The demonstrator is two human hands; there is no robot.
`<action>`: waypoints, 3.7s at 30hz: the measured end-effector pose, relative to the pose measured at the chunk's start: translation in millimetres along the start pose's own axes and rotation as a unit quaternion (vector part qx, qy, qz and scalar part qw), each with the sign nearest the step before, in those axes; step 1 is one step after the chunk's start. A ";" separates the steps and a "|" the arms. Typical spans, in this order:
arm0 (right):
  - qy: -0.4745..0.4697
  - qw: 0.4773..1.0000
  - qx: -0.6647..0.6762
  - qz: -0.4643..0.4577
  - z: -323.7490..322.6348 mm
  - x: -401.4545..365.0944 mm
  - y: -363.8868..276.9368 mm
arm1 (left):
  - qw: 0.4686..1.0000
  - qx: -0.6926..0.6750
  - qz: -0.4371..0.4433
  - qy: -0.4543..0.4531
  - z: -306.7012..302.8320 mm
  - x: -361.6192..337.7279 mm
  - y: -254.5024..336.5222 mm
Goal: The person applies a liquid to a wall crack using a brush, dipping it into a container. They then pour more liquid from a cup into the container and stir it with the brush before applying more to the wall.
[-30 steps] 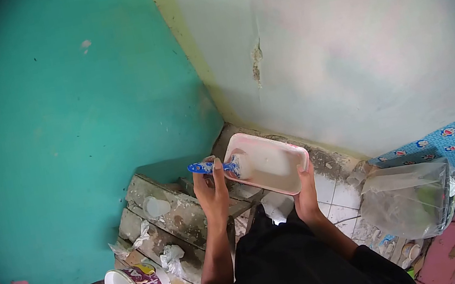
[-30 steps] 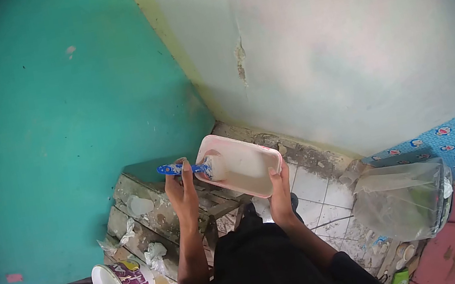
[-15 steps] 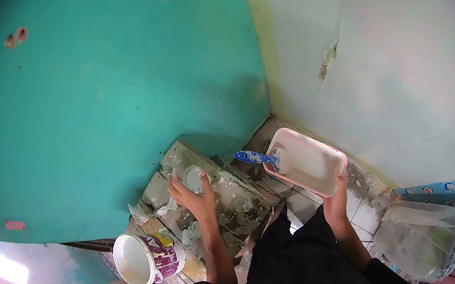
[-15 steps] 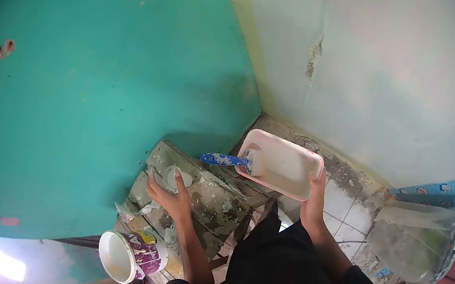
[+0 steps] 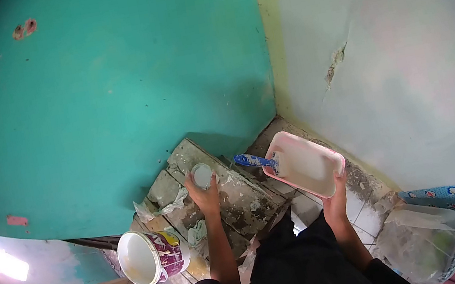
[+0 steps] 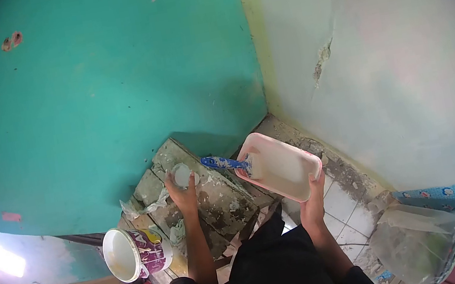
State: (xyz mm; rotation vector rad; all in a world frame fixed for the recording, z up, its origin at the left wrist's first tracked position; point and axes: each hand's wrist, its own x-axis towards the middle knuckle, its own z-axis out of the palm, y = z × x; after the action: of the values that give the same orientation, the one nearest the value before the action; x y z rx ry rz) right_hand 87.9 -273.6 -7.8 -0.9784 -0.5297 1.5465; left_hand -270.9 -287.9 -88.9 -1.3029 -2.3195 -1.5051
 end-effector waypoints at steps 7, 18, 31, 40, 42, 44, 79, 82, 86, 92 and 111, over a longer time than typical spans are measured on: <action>-0.006 1.000 0.004 0.000 -6.1 -5.0 -16.0 | 0.998 -0.040 0.016 -0.041 -4.0 13.1 17.2; -0.069 0.996 -0.031 0.051 -43.1 2.7 -49.7 | 0.966 -0.136 0.098 -0.197 -14.6 71.1 154.9; -0.089 0.990 -0.077 0.076 -68.0 14.6 -104.8 | 0.872 -0.105 0.281 -0.387 33.7 79.2 278.0; -0.092 0.991 -0.054 0.084 -78.9 16.8 -140.9 | 0.816 -0.066 0.367 -0.443 59.8 66.1 323.9; -0.088 0.991 -0.049 0.090 -79.1 17.1 -146.2 | 0.795 -0.066 0.408 -0.444 62.1 63.3 331.4; -0.076 0.991 -0.051 0.099 -80.5 16.8 -149.7 | 0.774 -0.074 0.444 -0.444 58.5 60.3 346.9; -0.093 0.990 -0.049 0.097 -86.5 24.0 -143.5 | 0.733 0.010 0.561 -0.384 51.0 52.6 363.2; -0.095 0.989 -0.045 0.102 -85.8 24.4 -143.0 | 0.730 0.014 0.567 -0.381 49.8 50.9 363.6; -0.085 0.989 -0.051 0.109 -85.8 22.0 -142.4 | 0.746 -0.007 0.528 -0.406 48.0 53.5 359.9; -0.100 0.989 -0.068 0.090 -89.5 25.6 -134.9 | 0.820 -0.085 0.373 -0.426 47.7 63.1 340.3; -0.111 0.983 -0.065 0.130 -86.2 39.7 -111.5 | 0.993 0.033 0.070 -0.093 -12.4 53.3 56.4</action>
State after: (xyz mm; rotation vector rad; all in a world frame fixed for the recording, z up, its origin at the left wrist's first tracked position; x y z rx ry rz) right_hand 223.5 -226.5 21.1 -1.0104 -0.6888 1.8887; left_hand -270.3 -256.8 -16.8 -1.6134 -2.3035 -1.3057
